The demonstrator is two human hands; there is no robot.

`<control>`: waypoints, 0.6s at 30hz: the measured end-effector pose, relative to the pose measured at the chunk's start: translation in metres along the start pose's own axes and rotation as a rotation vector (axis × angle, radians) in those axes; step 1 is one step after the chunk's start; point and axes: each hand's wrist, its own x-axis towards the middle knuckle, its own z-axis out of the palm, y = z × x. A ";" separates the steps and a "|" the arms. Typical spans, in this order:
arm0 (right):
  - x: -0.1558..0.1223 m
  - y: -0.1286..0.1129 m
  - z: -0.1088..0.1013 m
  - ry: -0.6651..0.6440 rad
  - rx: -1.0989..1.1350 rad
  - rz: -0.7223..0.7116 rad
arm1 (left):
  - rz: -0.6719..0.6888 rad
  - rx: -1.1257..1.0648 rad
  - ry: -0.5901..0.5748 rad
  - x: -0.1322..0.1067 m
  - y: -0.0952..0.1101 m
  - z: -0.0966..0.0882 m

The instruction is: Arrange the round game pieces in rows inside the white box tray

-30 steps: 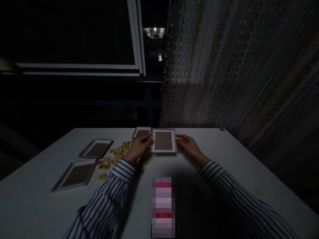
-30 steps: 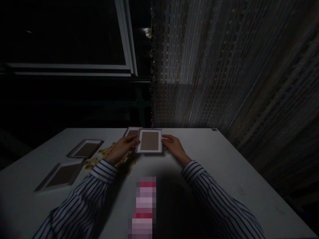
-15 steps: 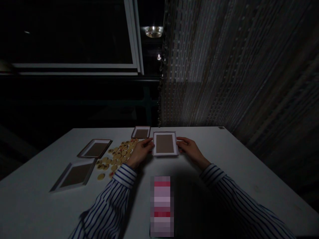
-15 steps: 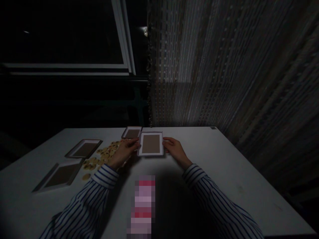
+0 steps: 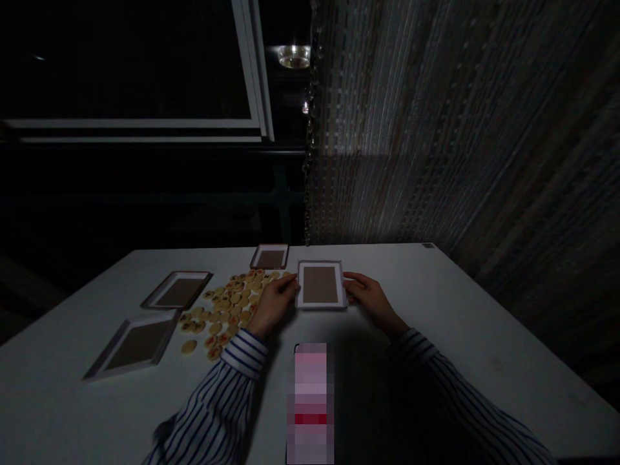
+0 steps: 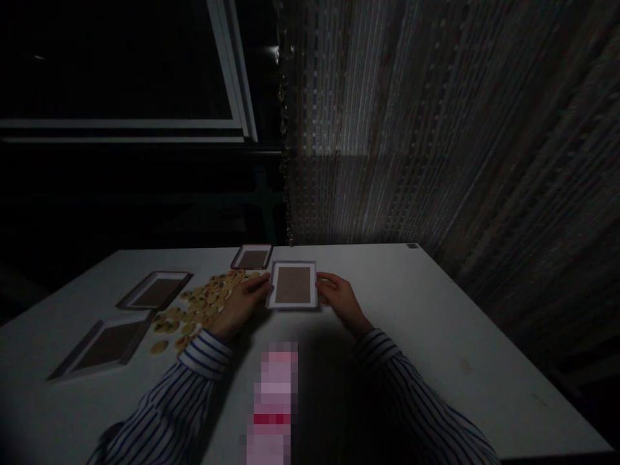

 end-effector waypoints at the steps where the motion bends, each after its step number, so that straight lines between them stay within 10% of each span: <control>1: -0.001 0.001 -0.001 0.006 0.001 0.006 | 0.002 0.010 0.011 -0.001 -0.001 0.001; 18: -0.006 0.023 -0.008 0.021 -0.025 0.035 | 0.010 0.029 0.071 -0.013 -0.025 0.013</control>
